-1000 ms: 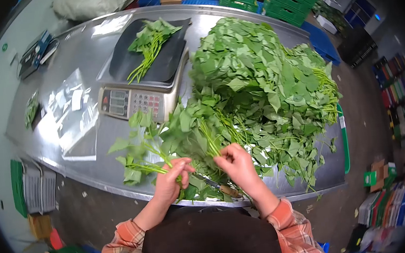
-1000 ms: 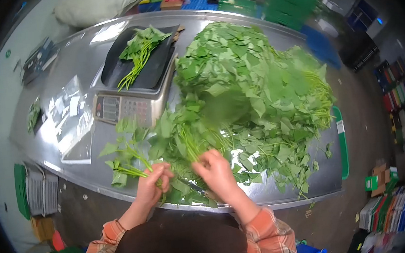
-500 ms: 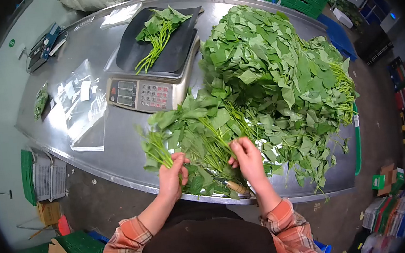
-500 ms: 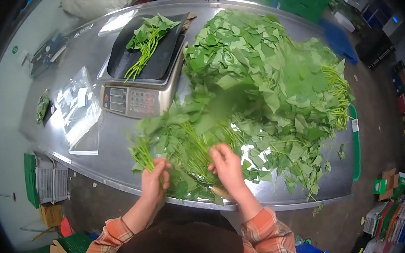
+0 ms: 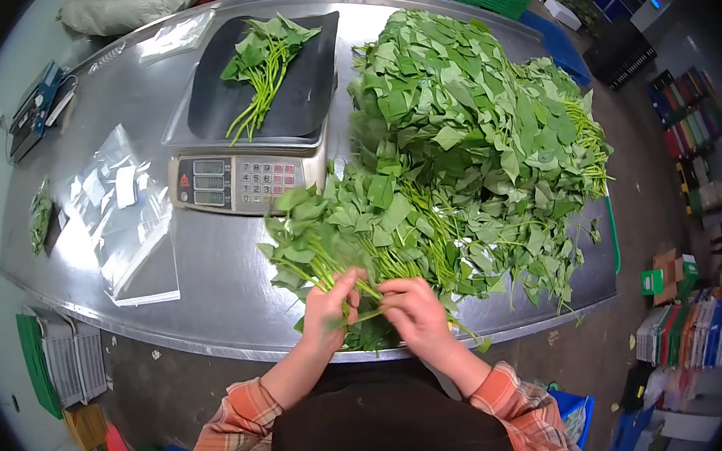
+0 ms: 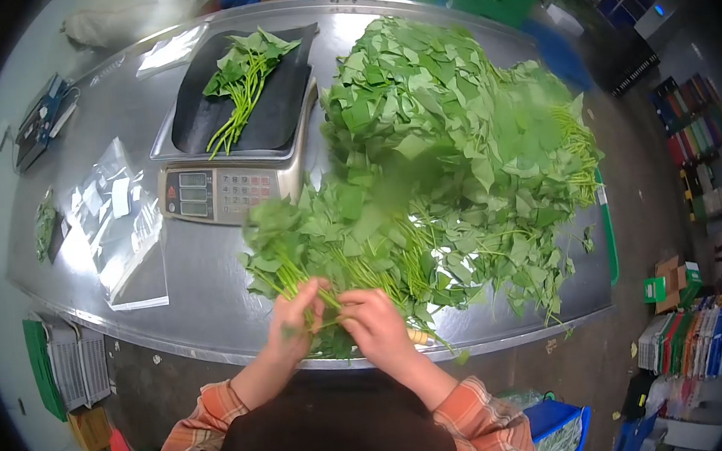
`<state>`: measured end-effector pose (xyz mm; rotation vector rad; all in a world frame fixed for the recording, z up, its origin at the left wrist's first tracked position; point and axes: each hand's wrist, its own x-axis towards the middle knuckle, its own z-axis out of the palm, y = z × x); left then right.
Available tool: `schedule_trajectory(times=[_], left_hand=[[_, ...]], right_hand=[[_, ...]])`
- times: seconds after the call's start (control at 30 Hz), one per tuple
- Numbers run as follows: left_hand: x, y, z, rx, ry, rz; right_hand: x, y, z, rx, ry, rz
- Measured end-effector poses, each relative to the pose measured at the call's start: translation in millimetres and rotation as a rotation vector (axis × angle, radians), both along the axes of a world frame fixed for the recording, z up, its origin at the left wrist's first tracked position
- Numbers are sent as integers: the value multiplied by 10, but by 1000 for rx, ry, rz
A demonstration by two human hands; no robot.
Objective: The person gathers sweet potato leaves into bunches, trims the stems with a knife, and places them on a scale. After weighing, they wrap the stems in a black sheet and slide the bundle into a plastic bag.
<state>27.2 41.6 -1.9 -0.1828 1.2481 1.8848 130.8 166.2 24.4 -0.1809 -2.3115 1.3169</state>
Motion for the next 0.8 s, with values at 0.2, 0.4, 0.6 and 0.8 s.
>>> schedule_trajectory(times=[0.2,0.4,0.6,0.8], left_hand=[[-156,-102,14,35,-41,-184],[-108,-99,-65,107,-53,-351],[-147,-140,-38,243,-64,-284],[-191,-192,33,153,33,-220]], right_hand=[[102,-20,-166,-449,-354,-237],[-29,-124,-139,-974,-700,-72],[32,-124,-52,-1395,-758,64],[8,-188,-373,-1341,-253,-138]])
